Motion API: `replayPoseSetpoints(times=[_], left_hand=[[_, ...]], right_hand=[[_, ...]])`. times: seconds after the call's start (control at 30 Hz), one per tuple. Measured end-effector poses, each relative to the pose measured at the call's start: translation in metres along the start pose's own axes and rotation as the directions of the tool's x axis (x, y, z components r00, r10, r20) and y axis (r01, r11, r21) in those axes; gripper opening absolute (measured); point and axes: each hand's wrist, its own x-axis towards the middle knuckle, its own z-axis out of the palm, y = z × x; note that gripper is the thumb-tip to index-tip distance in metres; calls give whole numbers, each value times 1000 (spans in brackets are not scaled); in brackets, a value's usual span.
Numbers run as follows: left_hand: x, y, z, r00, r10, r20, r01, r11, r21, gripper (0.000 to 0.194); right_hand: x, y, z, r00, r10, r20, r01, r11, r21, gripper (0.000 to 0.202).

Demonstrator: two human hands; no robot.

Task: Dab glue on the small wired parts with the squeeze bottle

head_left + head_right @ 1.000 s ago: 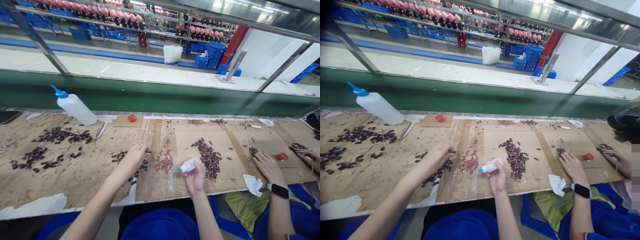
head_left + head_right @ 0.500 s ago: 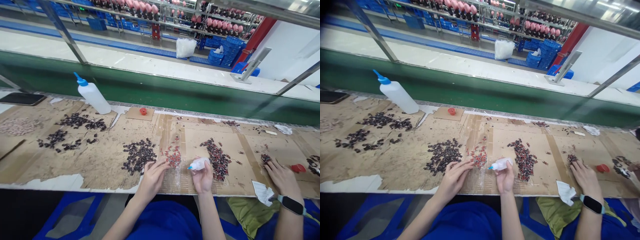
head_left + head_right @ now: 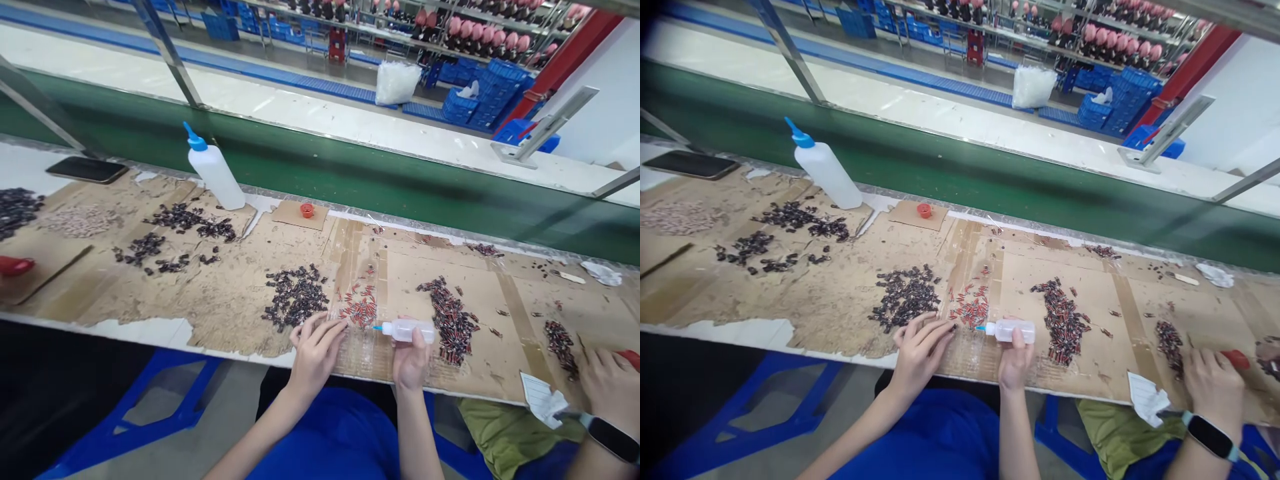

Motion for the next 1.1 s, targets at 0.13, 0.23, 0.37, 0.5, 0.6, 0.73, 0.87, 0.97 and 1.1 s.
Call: replayPoseSetpoints(times=[0.13,0.23,0.37,0.5,0.6,0.73,0.87,0.97,1.1], left_hand=[[2,0,-1,996,-85,34,88,994,-70,15],[3,1,-3,996,-78,52,82,992,-96,14],[8,5,-6,995,-65,76,71,994,-79,15],[21,4,-7,989,-27,145,32,999,-29,17],[27,-1,-6,967,47,251,-46,999,-11,27],[25,-6,-3,943,96,319,-87,995,-41,33],[16,-7,-4,929,125,348,-97,991,-96,31],[12,-6,-4,941,122,316,-99,991,-87,29],[11,-2,-3,970,73,231,-66,997,-41,20]], right_hand=[[-7,5,1,990,-123,-71,109,979,-173,35],[-10,7,1,977,-199,-77,173,949,-262,34],[-11,8,3,970,-234,-66,206,935,-287,34],[-7,8,3,966,-228,-124,196,955,-224,35],[-5,7,3,967,-200,-155,173,970,-168,33],[-4,5,4,974,-156,-163,132,980,-145,31],[-4,5,5,972,-172,-158,150,978,-143,32],[-4,5,4,968,-192,-159,171,975,-139,33],[-9,5,3,975,-181,-126,157,971,-179,36]])
